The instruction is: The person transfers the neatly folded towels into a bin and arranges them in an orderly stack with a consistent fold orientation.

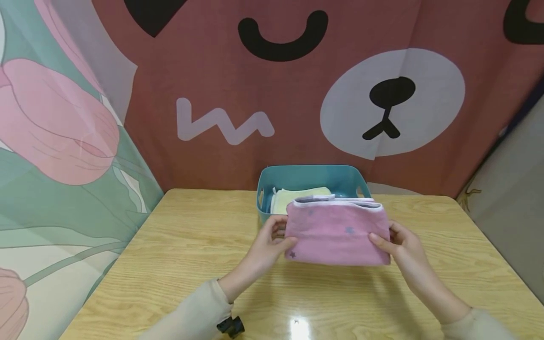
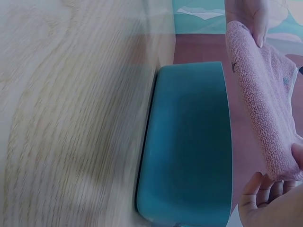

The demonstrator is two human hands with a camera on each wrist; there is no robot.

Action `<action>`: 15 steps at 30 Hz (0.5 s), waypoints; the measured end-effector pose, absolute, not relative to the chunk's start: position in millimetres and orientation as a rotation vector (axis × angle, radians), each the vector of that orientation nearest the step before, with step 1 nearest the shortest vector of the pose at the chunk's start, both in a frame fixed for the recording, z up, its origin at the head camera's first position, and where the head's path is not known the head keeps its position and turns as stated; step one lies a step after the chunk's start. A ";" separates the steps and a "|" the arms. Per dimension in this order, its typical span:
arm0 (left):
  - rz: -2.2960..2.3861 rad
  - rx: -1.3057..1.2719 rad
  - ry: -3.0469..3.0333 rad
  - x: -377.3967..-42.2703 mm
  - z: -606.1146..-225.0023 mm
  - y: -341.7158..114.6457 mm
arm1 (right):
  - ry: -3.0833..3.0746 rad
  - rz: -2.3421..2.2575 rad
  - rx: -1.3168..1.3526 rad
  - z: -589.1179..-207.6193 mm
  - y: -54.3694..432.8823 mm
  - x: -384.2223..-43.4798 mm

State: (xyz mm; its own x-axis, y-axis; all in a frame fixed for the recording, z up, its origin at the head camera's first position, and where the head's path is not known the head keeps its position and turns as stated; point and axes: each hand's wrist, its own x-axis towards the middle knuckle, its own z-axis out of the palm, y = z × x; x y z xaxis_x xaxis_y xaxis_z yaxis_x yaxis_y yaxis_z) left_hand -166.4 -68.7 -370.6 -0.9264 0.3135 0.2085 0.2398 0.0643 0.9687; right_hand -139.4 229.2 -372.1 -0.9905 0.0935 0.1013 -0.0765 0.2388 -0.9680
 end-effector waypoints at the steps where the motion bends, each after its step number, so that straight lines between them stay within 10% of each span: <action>1: 2.030 0.577 2.261 -167.3 -370.9 -69.9 | -2.357 1.860 -0.010 -371.8 227.8 -139.8; 15: 2.110 0.540 2.359 -180.5 -364.4 -86.2 | -2.412 1.884 0.017 -357.9 209.6 -151.8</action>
